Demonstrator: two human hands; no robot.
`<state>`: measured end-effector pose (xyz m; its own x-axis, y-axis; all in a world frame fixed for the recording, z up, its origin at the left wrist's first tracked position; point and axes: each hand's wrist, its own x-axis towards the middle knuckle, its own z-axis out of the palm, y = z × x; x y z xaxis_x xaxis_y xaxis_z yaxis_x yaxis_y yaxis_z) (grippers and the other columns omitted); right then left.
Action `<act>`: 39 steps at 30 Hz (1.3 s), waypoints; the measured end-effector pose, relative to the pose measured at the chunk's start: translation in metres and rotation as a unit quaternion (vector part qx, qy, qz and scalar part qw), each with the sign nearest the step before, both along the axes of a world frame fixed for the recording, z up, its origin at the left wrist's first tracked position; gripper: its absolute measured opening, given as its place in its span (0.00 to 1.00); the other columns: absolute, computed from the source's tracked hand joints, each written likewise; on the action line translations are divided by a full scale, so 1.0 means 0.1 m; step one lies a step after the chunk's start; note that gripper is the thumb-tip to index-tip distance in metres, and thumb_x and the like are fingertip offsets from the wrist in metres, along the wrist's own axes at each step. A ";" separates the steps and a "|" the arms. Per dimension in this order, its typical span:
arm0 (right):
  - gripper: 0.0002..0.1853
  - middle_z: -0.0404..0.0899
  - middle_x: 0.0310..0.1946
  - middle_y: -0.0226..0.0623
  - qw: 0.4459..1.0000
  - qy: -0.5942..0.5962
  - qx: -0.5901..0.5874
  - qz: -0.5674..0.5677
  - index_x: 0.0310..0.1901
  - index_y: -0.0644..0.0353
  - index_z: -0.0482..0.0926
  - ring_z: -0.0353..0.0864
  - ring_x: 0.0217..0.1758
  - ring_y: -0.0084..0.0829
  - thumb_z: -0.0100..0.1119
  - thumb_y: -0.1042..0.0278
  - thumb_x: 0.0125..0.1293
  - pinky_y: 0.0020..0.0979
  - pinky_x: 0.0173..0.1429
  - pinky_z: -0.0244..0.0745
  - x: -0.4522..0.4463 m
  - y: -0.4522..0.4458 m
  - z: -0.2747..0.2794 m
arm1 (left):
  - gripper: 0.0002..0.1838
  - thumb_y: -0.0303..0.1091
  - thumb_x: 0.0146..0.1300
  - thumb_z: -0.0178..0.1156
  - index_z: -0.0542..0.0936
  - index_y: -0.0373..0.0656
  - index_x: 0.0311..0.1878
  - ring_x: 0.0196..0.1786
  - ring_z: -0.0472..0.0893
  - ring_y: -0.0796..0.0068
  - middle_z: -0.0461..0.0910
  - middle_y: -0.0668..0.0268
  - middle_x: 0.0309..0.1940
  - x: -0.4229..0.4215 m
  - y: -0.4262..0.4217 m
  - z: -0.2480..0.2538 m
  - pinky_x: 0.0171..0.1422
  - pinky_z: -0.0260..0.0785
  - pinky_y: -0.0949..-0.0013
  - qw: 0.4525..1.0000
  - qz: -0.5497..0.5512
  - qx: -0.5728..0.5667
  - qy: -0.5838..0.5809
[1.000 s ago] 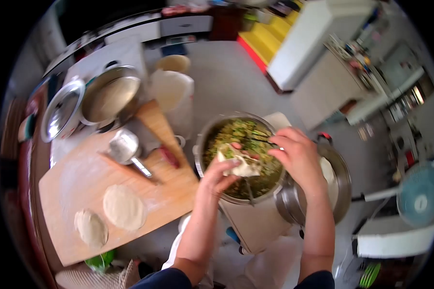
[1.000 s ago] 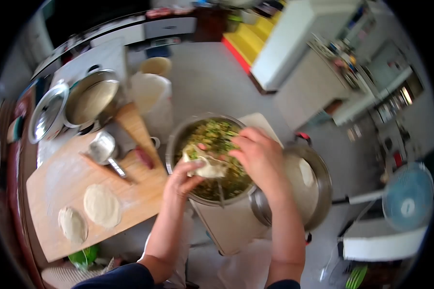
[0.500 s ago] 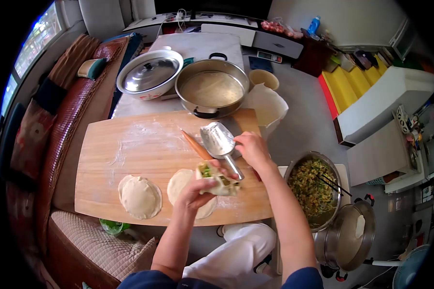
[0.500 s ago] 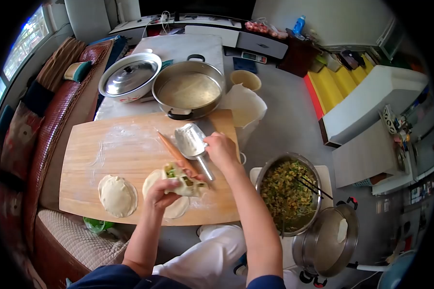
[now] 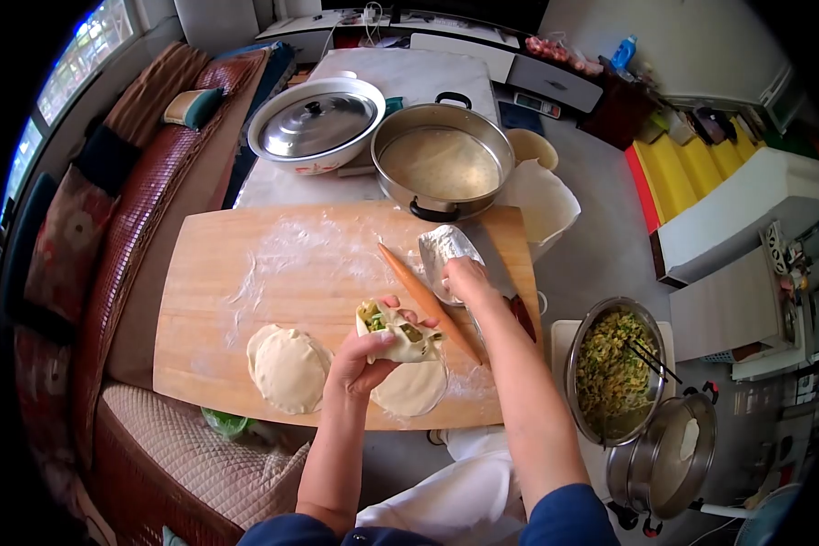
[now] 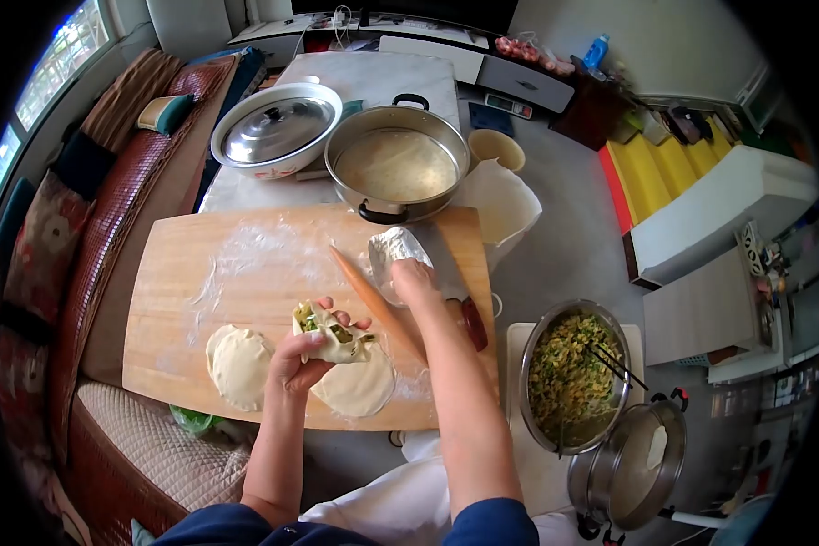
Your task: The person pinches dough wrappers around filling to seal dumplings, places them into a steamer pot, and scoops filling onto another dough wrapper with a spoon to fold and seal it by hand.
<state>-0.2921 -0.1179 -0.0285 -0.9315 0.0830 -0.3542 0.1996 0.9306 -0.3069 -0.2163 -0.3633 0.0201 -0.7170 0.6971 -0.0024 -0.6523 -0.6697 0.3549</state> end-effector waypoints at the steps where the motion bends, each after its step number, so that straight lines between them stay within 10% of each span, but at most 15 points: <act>1: 0.07 0.83 0.53 0.50 0.999 0.027 0.018 0.021 0.39 0.62 0.87 0.79 0.61 0.51 0.62 0.72 0.62 0.44 0.60 0.79 0.05 -0.02 0.07 | 0.27 0.22 0.56 0.63 0.70 0.45 0.60 0.70 0.71 0.38 0.80 0.54 0.51 0.00 0.02 0.03 0.73 0.65 0.36 1.000 -0.001 0.001 0.004; 6: 0.13 0.75 0.66 0.39 0.949 0.301 -0.035 0.091 0.45 0.57 0.88 0.70 0.71 0.41 0.65 0.75 0.58 0.42 0.66 0.74 0.48 0.25 0.17 | 0.27 0.22 0.56 0.63 0.70 0.44 0.61 0.70 0.70 0.38 0.79 0.53 0.52 0.02 0.26 0.23 0.72 0.67 0.37 1.000 -0.017 0.006 0.022; 9: 0.30 0.69 0.71 0.38 0.894 0.261 -0.361 -0.051 0.66 0.56 0.77 0.69 0.72 0.34 0.66 0.75 0.59 0.40 0.70 0.71 1.06 0.36 0.55 | 0.28 0.21 0.56 0.62 0.70 0.44 0.61 0.69 0.72 0.39 0.79 0.53 0.52 0.11 0.53 0.31 0.71 0.69 0.39 1.000 -0.022 0.006 0.020; 10: 0.44 0.61 0.76 0.38 0.833 0.130 -0.532 -0.083 0.77 0.59 0.59 0.65 0.76 0.30 0.69 0.71 0.60 0.36 0.75 0.64 1.23 0.53 0.55 | 0.28 0.20 0.56 0.62 0.70 0.44 0.62 0.69 0.72 0.39 0.79 0.52 0.53 0.15 0.66 0.35 0.71 0.69 0.40 1.000 -0.024 0.009 0.018; 13: 0.57 0.60 0.77 0.38 0.714 0.132 -0.683 -0.078 0.78 0.63 0.53 0.58 0.79 0.31 0.81 0.65 0.51 0.36 0.81 0.53 1.88 0.67 0.77 | 0.28 0.20 0.56 0.63 0.70 0.44 0.61 0.62 0.78 0.51 0.79 0.54 0.53 0.35 1.09 0.60 0.68 0.73 0.48 0.997 -0.065 0.028 0.025; 20: 0.69 0.61 0.75 0.33 0.703 0.314 -0.629 -0.105 0.81 0.56 0.42 0.58 0.77 0.30 0.85 0.51 0.46 0.36 0.80 0.53 2.91 1.09 0.96 | 0.22 0.20 0.55 0.64 0.73 0.41 0.54 0.65 0.75 0.52 0.76 0.60 0.50 1.17 2.41 0.87 0.72 0.70 0.49 0.977 -0.179 0.063 0.094; 29: 0.69 0.64 0.73 0.33 0.631 0.435 -0.603 -0.221 0.82 0.54 0.35 0.61 0.76 0.31 0.83 0.65 0.51 0.35 0.77 0.58 4.04 1.68 0.94 | 0.25 0.20 0.54 0.62 0.70 0.42 0.57 0.56 0.78 0.65 0.77 0.60 0.51 2.06 3.29 0.88 0.63 0.74 0.62 0.949 -0.263 -0.029 0.170; 39: 0.52 0.66 0.70 0.37 0.607 0.454 -0.585 -0.288 0.79 0.58 0.51 0.69 0.71 0.30 0.76 0.74 0.58 0.31 0.69 0.73 4.36 1.89 0.67 | 0.20 0.31 0.64 0.61 0.72 0.42 0.59 0.61 0.74 0.64 0.73 0.61 0.58 2.38 3.68 0.42 0.68 0.67 0.62 0.935 -0.243 -0.113 0.233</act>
<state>0.1439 0.0707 0.0388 -0.7222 0.6745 0.1530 -0.3582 -0.1755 -0.9170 0.0214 0.0052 0.0620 -0.2755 0.9602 0.0453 -0.5995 -0.2085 0.7728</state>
